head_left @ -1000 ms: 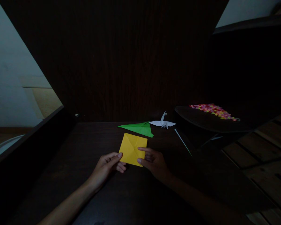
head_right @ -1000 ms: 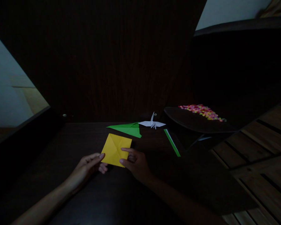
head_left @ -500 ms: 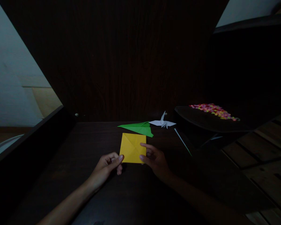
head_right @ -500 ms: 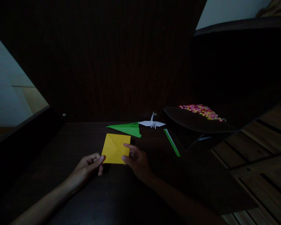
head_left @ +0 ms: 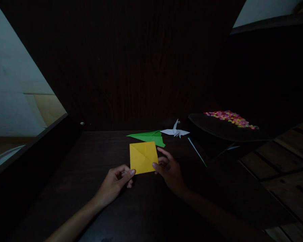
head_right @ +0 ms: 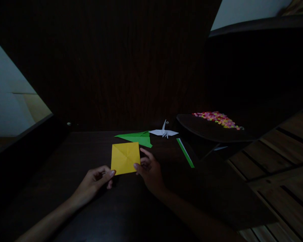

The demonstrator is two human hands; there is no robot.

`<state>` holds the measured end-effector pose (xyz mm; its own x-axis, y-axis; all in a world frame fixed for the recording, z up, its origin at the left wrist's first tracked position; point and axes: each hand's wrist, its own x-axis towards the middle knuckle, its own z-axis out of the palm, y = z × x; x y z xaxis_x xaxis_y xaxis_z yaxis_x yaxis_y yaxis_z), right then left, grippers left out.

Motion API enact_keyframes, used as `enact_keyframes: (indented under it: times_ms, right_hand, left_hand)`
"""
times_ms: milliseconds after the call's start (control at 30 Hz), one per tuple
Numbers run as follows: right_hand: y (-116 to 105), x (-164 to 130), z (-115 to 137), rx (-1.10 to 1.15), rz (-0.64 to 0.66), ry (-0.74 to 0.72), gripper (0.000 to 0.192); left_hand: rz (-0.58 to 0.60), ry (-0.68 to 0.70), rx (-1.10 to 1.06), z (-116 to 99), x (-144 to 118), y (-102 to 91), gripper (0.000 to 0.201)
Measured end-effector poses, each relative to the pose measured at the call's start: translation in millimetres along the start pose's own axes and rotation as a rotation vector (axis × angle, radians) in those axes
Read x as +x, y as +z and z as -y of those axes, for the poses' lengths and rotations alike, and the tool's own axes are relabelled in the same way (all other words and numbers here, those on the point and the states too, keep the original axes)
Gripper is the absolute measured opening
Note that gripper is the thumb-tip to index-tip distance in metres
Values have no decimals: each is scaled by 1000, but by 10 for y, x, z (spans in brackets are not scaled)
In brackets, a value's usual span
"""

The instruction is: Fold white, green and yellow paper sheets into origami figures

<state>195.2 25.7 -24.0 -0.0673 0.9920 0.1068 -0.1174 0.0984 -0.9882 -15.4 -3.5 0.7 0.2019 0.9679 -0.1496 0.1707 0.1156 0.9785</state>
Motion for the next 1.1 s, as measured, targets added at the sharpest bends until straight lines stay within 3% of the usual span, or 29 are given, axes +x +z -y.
enact_keyframes:
  times_ms: [500, 933, 1100]
  right_hand:
    - [0, -1, 4, -8, -41, -72, 40]
    - [-16, 19, -6, -10, -68, -68, 36]
    - [-34, 23, 11, -18, -64, -59, 35]
  left_hand:
    - [0, 51, 24, 54, -2, 4, 31]
    - [9, 49, -71, 45, 1, 7, 26]
    - [70, 32, -160, 43, -7, -2, 26]
